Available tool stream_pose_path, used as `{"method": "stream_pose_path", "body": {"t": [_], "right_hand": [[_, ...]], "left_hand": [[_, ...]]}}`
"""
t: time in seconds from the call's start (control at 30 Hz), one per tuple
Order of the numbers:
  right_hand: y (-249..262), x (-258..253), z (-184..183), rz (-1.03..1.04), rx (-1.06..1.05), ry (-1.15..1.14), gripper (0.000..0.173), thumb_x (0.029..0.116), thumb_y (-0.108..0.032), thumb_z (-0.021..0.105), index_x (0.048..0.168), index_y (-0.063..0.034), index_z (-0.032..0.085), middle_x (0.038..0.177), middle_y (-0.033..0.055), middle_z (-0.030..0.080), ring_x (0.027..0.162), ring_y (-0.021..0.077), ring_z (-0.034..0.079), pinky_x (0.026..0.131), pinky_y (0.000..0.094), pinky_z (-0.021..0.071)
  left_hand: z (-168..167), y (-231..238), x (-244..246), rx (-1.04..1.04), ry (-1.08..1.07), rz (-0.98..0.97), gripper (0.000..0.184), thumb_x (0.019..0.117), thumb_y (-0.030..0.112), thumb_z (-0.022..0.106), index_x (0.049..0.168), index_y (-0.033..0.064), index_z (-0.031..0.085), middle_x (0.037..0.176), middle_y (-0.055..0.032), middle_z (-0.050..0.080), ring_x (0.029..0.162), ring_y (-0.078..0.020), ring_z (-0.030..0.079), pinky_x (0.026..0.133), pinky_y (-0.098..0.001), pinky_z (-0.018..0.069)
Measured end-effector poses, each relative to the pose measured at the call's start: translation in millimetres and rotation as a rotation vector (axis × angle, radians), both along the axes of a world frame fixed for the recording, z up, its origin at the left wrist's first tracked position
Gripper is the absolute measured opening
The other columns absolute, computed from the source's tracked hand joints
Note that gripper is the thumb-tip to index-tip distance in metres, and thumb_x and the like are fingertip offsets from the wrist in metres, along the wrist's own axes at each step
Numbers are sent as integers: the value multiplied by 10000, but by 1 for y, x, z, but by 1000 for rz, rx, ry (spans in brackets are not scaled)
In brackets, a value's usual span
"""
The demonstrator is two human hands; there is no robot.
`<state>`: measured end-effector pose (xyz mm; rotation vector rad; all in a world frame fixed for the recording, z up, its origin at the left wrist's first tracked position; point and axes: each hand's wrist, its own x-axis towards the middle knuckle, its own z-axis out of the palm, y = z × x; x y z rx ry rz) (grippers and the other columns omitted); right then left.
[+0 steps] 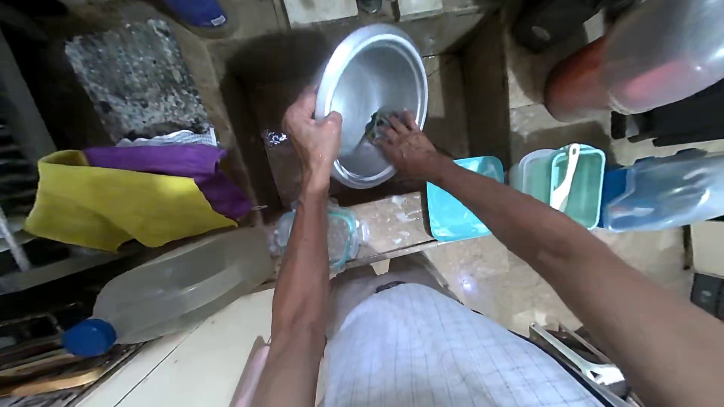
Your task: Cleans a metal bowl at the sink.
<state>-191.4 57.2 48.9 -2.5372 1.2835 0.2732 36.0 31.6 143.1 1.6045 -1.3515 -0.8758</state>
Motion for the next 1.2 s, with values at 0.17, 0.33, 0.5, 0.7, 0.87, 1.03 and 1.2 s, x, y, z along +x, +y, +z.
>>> {"method": "stream_pose_path", "body": {"t": [0.17, 0.33, 0.5, 0.7, 0.87, 1.03, 1.2], "right_hand": [[15, 34, 20, 0, 191, -352, 807, 766, -207, 852, 1502, -181, 521, 1521, 126, 525, 1361, 334, 537, 1119, 584, 415], [-3, -14, 13, 146, -226, -235, 282, 981, -85, 556, 1217, -135, 702, 1278, 176, 679, 1207, 418, 614, 1107, 602, 408], [24, 48, 48, -79, -161, -417, 412, 751, -67, 776, 1151, -157, 742, 1168, 123, 722, 1090, 371, 658, 910, 563, 514], [42, 122, 50, -351, -78, -740, 386, 834, -131, 754, 1183, 21, 688, 1157, 202, 691, 1072, 331, 683, 896, 491, 571], [6, 45, 4, 37, -43, -128, 577, 909, -144, 696, 1469, -151, 556, 1589, 177, 436, 1498, 424, 331, 1238, 622, 200], [10, 76, 16, -64, 129, -194, 841, 759, -334, 866, 1488, -98, 522, 1581, 200, 431, 1470, 408, 375, 1217, 594, 270], [22, 80, 25, -84, 239, -370, 768, 828, -256, 825, 1498, -71, 500, 1530, 171, 507, 1440, 341, 448, 1195, 591, 309]], "left_hand": [[8, -9, -12, 12, 3, 92, 399, 759, 56, 644, 1141, 82, 759, 1015, -6, 766, 921, -54, 704, 825, -298, 573], [29, -24, 16, 140, -158, -55, 281, 759, 123, 680, 1030, 91, 749, 931, -46, 732, 870, -133, 689, 789, -401, 556], [35, 8, 29, -4, 3, -79, 851, 783, 28, 706, 1555, 69, 350, 1503, -126, 510, 1318, -167, 564, 1053, -358, 534], [-25, 37, -10, -280, 308, 181, 774, 824, -106, 572, 1559, -43, 337, 1595, -173, 411, 1418, -206, 481, 1127, -330, 468], [10, 23, 32, -337, 96, -78, 657, 784, -104, 565, 1436, -22, 558, 1407, -140, 628, 1265, -162, 628, 1055, -315, 528], [9, 7, 24, -336, 91, -78, 655, 771, -101, 567, 1413, 25, 603, 1402, -108, 640, 1277, -179, 623, 1074, -350, 513], [-10, 9, 15, -264, 67, 23, 654, 785, -74, 577, 1423, 68, 610, 1371, -81, 667, 1211, -172, 660, 1024, -363, 533]]}}
